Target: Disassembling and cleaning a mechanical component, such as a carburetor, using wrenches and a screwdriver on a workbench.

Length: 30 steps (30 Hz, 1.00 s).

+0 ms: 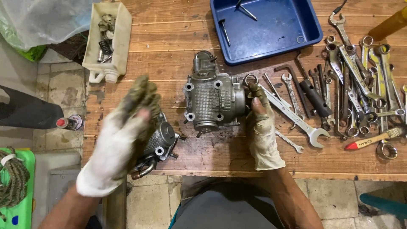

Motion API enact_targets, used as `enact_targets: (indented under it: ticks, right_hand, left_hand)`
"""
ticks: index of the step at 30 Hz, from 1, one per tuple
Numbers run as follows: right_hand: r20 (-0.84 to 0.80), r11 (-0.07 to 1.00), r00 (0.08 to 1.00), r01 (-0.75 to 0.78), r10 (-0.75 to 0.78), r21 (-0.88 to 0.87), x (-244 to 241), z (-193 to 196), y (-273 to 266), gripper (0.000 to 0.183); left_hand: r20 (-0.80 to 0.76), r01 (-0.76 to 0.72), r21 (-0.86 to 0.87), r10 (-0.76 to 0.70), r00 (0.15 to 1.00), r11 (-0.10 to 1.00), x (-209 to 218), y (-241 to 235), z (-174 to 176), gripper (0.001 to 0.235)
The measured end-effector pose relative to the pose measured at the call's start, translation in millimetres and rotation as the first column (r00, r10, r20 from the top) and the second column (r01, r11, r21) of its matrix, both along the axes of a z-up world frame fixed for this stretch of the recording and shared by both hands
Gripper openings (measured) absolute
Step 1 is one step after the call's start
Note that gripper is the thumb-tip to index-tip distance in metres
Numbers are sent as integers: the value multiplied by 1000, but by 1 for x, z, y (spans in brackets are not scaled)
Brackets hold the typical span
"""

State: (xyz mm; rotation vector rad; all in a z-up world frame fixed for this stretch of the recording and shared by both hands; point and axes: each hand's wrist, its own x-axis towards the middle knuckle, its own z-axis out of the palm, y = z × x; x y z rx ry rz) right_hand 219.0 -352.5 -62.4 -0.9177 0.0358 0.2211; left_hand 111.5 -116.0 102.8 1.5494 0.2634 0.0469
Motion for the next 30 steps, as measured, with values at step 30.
enact_targets:
  ticks: [30]
  right_hand:
    - [-71, 798, 967, -241, 244, -552, 8, 61, -3, 77]
  left_hand:
    - [-426, -3, -7, 0, 905, 1000, 86, -41, -68, 117]
